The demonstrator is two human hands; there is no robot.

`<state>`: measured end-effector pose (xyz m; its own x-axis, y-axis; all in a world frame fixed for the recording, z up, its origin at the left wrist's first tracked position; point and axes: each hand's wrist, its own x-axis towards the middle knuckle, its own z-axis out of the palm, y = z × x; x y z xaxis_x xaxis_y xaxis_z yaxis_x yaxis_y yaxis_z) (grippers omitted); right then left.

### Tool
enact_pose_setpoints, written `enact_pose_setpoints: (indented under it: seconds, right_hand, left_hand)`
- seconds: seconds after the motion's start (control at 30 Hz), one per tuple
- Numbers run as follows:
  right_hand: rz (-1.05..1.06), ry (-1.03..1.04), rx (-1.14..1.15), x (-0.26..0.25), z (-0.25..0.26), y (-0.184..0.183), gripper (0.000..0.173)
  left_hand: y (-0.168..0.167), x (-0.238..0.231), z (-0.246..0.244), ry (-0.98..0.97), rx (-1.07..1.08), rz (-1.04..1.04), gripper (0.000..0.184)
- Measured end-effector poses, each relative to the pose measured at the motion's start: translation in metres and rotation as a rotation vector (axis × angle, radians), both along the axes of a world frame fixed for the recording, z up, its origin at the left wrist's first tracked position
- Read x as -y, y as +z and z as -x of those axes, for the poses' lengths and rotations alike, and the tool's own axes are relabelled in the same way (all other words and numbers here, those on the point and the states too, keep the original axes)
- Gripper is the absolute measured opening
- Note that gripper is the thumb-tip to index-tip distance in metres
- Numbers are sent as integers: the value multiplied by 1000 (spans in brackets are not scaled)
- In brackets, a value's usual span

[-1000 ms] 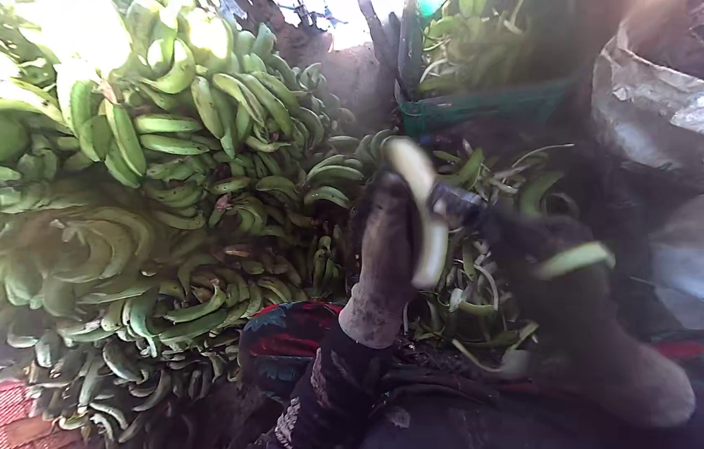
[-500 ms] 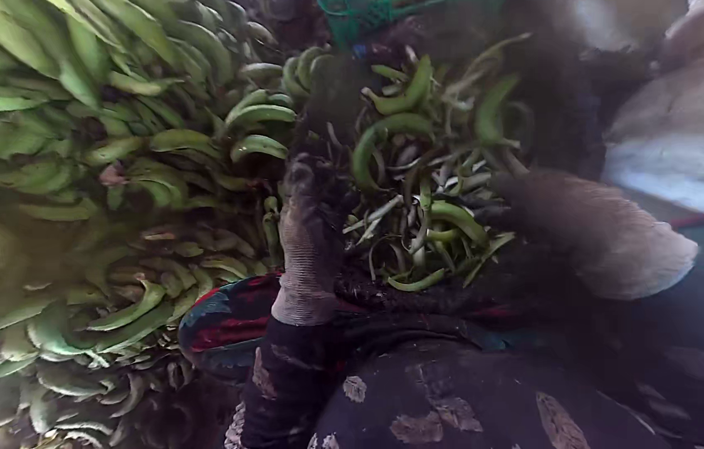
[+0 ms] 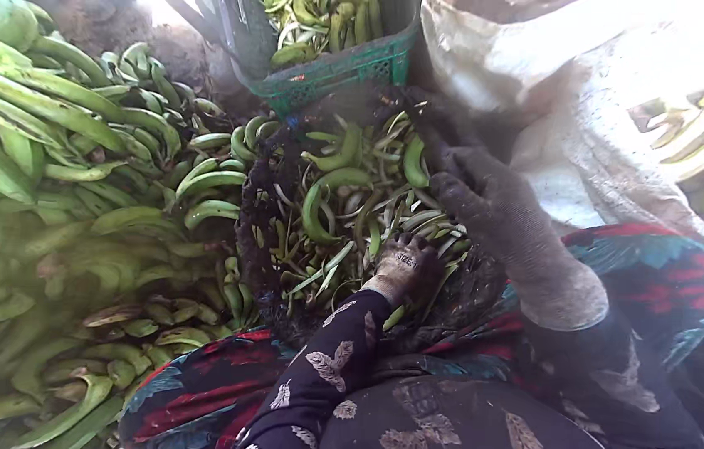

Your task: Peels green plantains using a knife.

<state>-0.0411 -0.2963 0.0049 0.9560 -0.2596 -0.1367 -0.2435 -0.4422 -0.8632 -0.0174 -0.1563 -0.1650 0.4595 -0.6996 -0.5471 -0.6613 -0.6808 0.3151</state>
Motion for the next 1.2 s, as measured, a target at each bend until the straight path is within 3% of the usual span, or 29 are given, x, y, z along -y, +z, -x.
enact_pose_setpoints:
  seconds: [0.07,0.13,0.23,0.3,0.33,0.4,0.47,0.57,0.7,0.8,0.9,0.97,1.07,1.13,1.2]
  right_hand:
    - [-16,13,0,-1,-1,0,36]
    - [-57,21,-31,0,2,5,37]
    - [-146,36,-35,-5,7,10,40]
    - [-130,74,12,-13,7,11,40]
    - [-84,97,65,-20,8,10,40]
    - [37,156,186,-34,8,3,44]
    - [182,216,311,-47,9,-9,48]
    - [290,252,419,-62,11,-20,47]
    - [285,240,450,-70,11,-16,46]
    - [306,251,505,-76,13,-10,44]
    - [343,260,567,-85,16,-6,41]
    - [353,242,574,-90,16,-5,40]
    - [422,221,509,-85,-2,-5,44]
    - [503,273,343,-67,-27,-4,50]
    - [546,312,235,-52,-40,-7,47]
  left_hand:
    - [11,-11,-7,195,-74,112,40]
    - [28,-30,-8,589,-245,456,41]
    - [81,-62,-10,1144,-595,965,47]
    - [115,-79,-16,1322,-720,1227,34]
    - [130,-83,-18,1423,-723,1340,34]
    - [151,-96,-24,1426,-828,1578,46]
    - [171,-98,-29,1470,-808,1659,57]
    - [197,-96,-29,1748,-584,1603,54]
    - [208,-103,-25,1697,-523,1673,42]
    - [209,-102,-26,1634,-338,1646,43]
    - [209,-102,-34,1584,-287,1782,46]
    - [207,-103,-37,1514,-266,1798,37]
    - [197,-115,-23,1219,-144,1362,32]
    - [191,-123,-12,1033,-368,1199,43]
    - [189,-131,2,1004,-631,1139,53]
